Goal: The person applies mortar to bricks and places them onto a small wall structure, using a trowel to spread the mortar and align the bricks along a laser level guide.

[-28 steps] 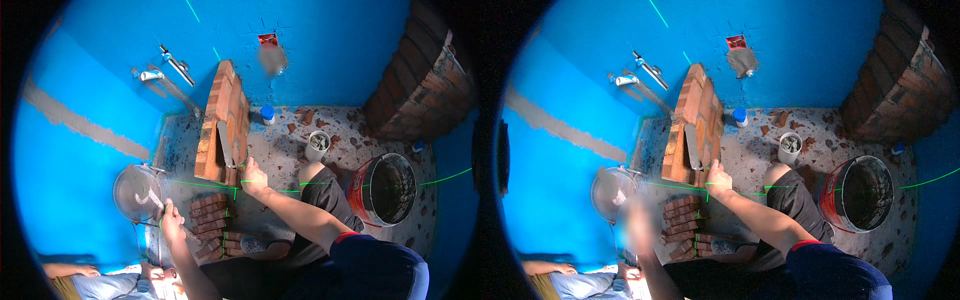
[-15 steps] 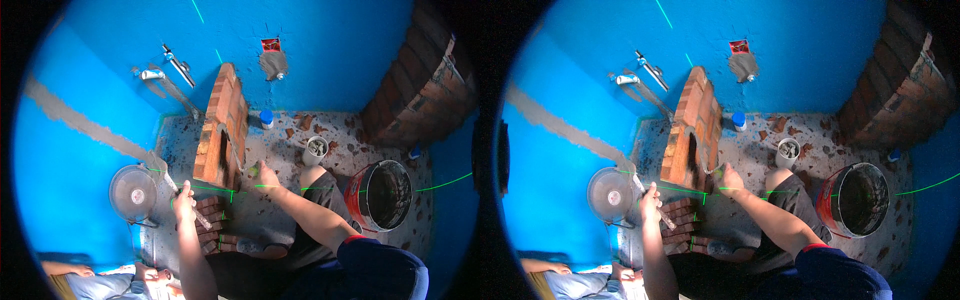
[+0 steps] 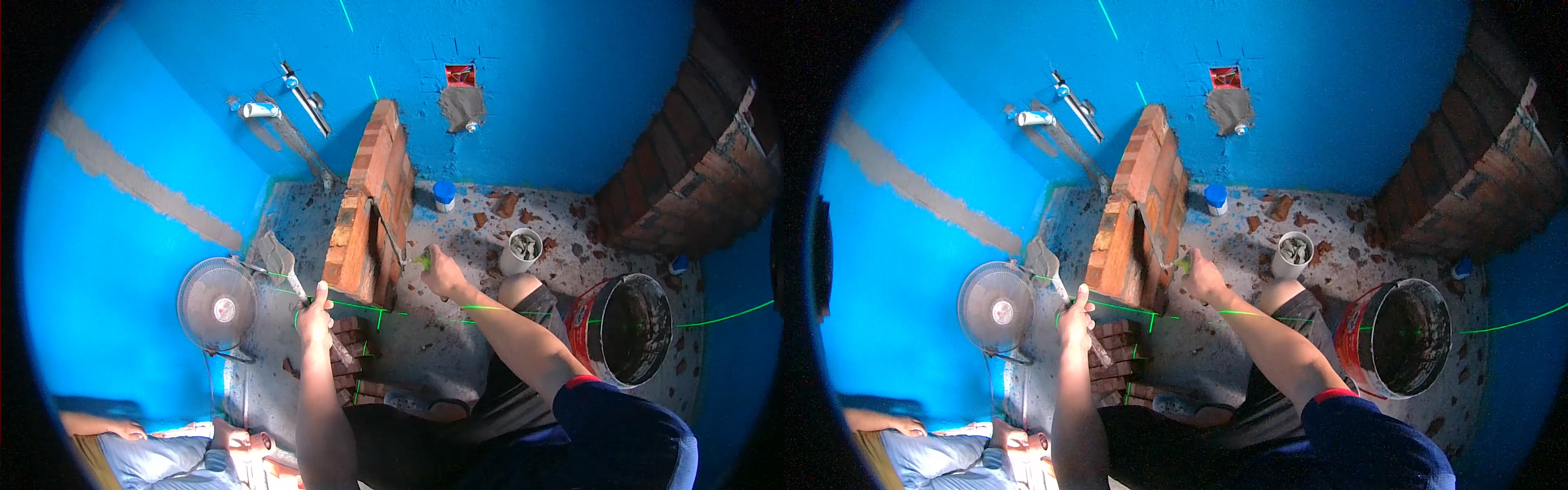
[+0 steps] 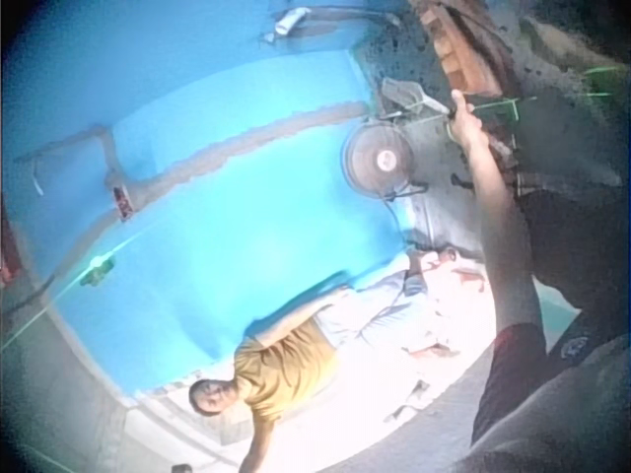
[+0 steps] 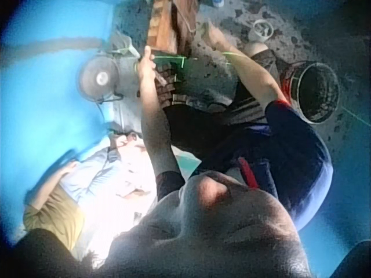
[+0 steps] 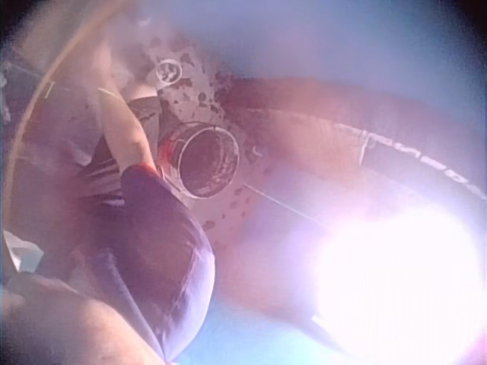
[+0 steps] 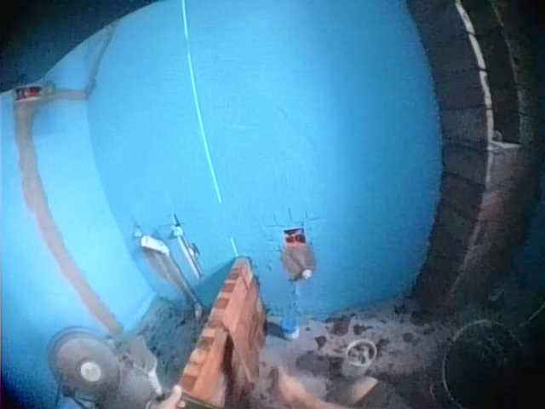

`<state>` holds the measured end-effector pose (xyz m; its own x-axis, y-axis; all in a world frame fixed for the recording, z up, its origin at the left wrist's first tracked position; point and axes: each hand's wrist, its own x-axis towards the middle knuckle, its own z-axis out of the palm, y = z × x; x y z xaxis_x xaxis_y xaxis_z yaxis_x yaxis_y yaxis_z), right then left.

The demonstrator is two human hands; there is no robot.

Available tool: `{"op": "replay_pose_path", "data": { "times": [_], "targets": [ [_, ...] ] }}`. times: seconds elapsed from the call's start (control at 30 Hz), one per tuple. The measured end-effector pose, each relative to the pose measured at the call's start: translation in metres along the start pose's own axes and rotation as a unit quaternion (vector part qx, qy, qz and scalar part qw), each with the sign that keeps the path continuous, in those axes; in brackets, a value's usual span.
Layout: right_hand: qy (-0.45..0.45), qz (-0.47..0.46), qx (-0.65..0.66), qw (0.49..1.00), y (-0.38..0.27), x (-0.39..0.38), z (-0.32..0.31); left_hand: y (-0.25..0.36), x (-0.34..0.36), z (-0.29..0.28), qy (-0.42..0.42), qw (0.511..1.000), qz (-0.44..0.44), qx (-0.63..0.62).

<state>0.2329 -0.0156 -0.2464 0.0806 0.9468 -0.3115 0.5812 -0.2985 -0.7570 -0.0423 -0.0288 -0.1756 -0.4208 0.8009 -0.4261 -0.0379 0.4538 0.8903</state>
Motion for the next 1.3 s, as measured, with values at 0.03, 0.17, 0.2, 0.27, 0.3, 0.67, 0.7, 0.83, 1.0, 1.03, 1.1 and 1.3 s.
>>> {"op": "replay_pose_path", "data": {
  "times": [0.03,0.17,0.2,0.27,0.3,0.67,0.7,0.83,1.0,1.03,1.1,1.3],
  "targets": [
    [-0.001,-0.019,-0.006,1.0,0.002,-0.002,0.002,0.001,0.0,0.001,0.001,1.0,-0.001,0.004],
    [-0.014,-0.03,-0.038,0.999,0.007,-0.01,0.005,0.003,-0.001,0.004,0.0,1.0,-0.002,-0.003],
    [-0.017,-0.017,-0.051,0.998,0.008,-0.011,0.004,0.003,-0.001,0.005,0.006,1.0,0.005,-0.003],
    [-0.018,-0.037,-0.046,0.998,0.01,-0.017,0.001,0.003,0.001,0.006,0.003,1.0,0.005,-0.01],
    [-0.023,-0.031,-0.05,0.998,0.011,-0.019,-0.002,0.002,0.002,0.006,0.008,1.0,0.006,-0.01],
    [0.099,0.01,0.12,0.988,-0.033,-0.031,0.013,0.007,0.0,0.01,0.005,1.0,-0.002,-0.008],
    [0.107,-0.008,0.139,0.984,-0.04,-0.031,0.018,0.008,-0.001,0.01,0.005,1.0,-0.01,-0.004],
    [0.157,-0.04,0.151,0.975,-0.066,-0.027,0.044,0.008,0.002,0.013,0.0,1.0,-0.016,0.008],
    [0.146,-0.045,0.131,0.98,-0.07,-0.025,0.059,-0.002,0.012,0.012,-0.009,1.0,0.009,0.002],
    [0.154,-0.038,0.111,0.981,-0.07,-0.024,0.06,-0.004,0.014,0.012,-0.012,1.0,0.012,0.001],
    [0.159,-0.048,0.118,0.979,-0.068,-0.022,0.06,-0.006,0.017,0.012,-0.008,1.0,0.014,-0.004],
    [0.168,-0.04,0.119,0.978,-0.063,-0.02,0.059,-0.005,0.024,0.014,-0.026,0.999,-0.011,-0.025]
  ]
}}
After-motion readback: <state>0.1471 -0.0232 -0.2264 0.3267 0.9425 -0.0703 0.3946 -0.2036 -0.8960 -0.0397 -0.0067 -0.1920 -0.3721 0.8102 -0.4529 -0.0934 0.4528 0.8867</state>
